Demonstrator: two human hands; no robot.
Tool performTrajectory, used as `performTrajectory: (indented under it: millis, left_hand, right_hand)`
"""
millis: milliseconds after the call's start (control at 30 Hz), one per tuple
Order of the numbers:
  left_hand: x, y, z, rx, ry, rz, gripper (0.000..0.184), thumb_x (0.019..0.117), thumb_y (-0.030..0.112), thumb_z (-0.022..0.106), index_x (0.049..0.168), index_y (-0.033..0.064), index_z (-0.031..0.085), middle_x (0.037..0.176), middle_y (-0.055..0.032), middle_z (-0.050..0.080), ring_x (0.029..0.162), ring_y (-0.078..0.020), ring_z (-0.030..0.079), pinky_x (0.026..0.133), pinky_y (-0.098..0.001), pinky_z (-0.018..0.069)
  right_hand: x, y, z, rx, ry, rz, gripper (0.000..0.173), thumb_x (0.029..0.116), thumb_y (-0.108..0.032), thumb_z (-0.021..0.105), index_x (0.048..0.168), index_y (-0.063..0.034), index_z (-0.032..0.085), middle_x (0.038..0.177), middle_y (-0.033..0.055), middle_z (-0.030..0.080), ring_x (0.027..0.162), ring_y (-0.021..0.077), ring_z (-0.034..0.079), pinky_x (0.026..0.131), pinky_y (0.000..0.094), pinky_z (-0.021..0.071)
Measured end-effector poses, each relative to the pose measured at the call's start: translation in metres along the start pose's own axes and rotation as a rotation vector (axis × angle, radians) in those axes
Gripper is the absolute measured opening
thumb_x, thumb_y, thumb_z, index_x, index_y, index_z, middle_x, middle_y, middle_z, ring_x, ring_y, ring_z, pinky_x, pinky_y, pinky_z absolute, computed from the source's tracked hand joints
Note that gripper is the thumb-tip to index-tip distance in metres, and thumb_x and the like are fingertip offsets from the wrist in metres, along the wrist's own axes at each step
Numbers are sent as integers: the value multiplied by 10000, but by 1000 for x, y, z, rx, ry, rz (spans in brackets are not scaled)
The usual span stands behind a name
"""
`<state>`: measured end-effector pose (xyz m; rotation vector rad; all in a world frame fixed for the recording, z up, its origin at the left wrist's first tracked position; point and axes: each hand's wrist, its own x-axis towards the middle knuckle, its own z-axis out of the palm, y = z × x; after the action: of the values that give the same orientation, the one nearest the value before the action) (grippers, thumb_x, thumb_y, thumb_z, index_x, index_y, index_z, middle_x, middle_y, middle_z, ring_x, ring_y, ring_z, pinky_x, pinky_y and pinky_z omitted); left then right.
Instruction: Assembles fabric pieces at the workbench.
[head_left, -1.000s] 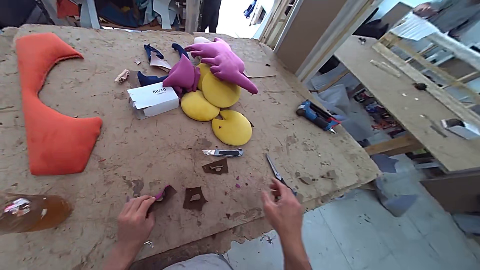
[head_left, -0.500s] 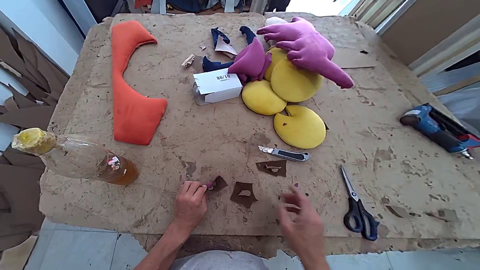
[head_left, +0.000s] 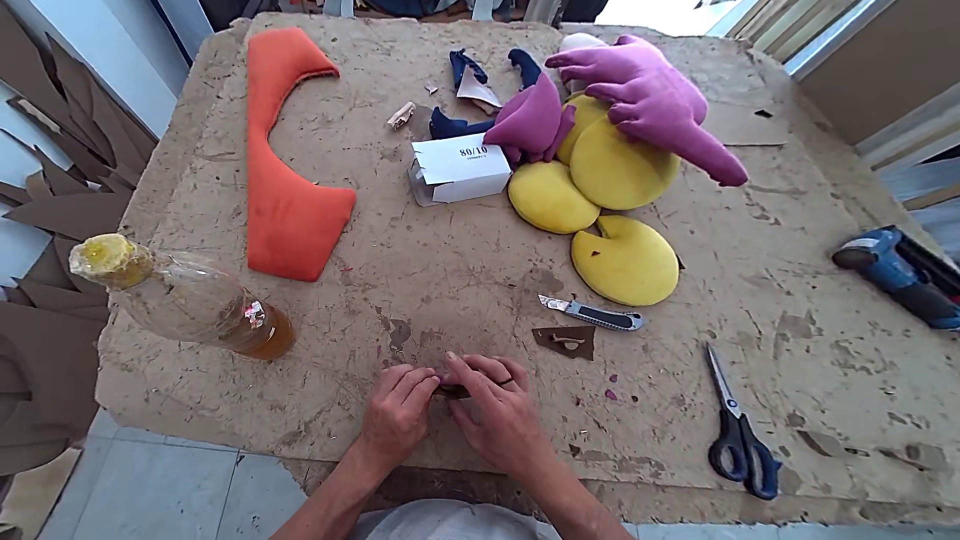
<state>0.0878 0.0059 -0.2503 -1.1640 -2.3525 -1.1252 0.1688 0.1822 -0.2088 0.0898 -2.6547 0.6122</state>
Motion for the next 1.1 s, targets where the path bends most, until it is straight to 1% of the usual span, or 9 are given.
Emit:
performTrajectory:
  millis: [133, 267, 333, 433, 567, 700, 933, 1000, 1100]
  left_hand:
    - [-8, -9, 12, 89, -63, 44, 194, 964, 93, 617, 1032, 145, 792, 1115, 0, 750, 1099, -176, 682, 982, -353, 561]
    - [-8, -3, 8, 177, -106, -27, 160, 961, 147, 647, 1003, 159, 801, 1040, -11, 738, 1077, -203, 675, 970, -380, 554]
    - [-6, 2, 5, 197, -135, -50, 169, 954, 139, 640, 996, 151, 803, 1008, -9, 744, 1019, -190, 689, 915, -357, 574]
    - [-3, 5, 4, 196, -172, -60, 174, 947, 118, 631, 988, 135, 799, 1008, -21, 741, 989, -178, 693, 855, -324, 591]
    - [3, 6, 0, 199, -231, -63, 182, 959, 125, 616, 989, 131, 796, 1043, -13, 751, 988, -172, 697, 849, -312, 594]
    - [10, -1, -5, 143, -297, -50, 189, 972, 146, 599, 972, 139, 788, 997, 12, 751, 959, -148, 698, 828, -297, 594]
    - [26, -8, -9, -67, -361, -272, 134, 911, 222, 677, 897, 203, 809, 885, 80, 738, 859, -70, 685, 760, -283, 587]
    - [29, -6, -11, -65, -402, -317, 115, 898, 226, 698, 916, 209, 810, 864, 80, 734, 837, -69, 690, 756, -295, 594]
    - [35, -2, -16, -30, -502, -352, 169, 907, 243, 698, 1032, 215, 809, 874, 51, 742, 827, -106, 705, 768, -345, 600]
  right_hand:
    - [-13, 9, 30, 17, 21, 9, 492, 935, -213, 688, 1418, -171, 600, 1130, -74, 749, 1158, 110, 645, 1062, 376, 480]
    - [-18, 1, 40, 14, 47, 94, 487, 942, -180, 673, 1421, -136, 596, 1073, -39, 761, 1023, 129, 695, 906, 317, 578]
    - [-17, -7, 41, -7, 44, 146, 518, 930, -164, 663, 1440, -116, 582, 1015, -33, 768, 943, 140, 698, 842, 320, 580]
    - [-14, -15, 40, -52, 30, 221, 583, 924, -172, 653, 1490, -99, 534, 954, -32, 772, 906, 150, 702, 819, 338, 580]
    - [-13, -21, 41, -83, 40, 274, 583, 922, -185, 644, 1487, -85, 539, 915, -26, 772, 893, 158, 715, 816, 341, 586]
    - [-9, -26, 42, -105, 48, 300, 544, 917, -163, 621, 1451, -74, 580, 880, -13, 767, 859, 168, 721, 812, 345, 595]
    - [-6, -29, 44, -110, 55, 344, 536, 899, -161, 620, 1429, -82, 604, 836, -20, 755, 789, 161, 703, 739, 335, 582]
    - [-6, -30, 44, -110, 57, 355, 543, 888, -157, 625, 1427, -89, 609, 817, -27, 745, 765, 159, 689, 716, 331, 571]
    - [-7, -30, 43, -87, 60, 377, 549, 877, -150, 637, 1423, -99, 615, 795, -30, 739, 759, 160, 690, 708, 332, 571]
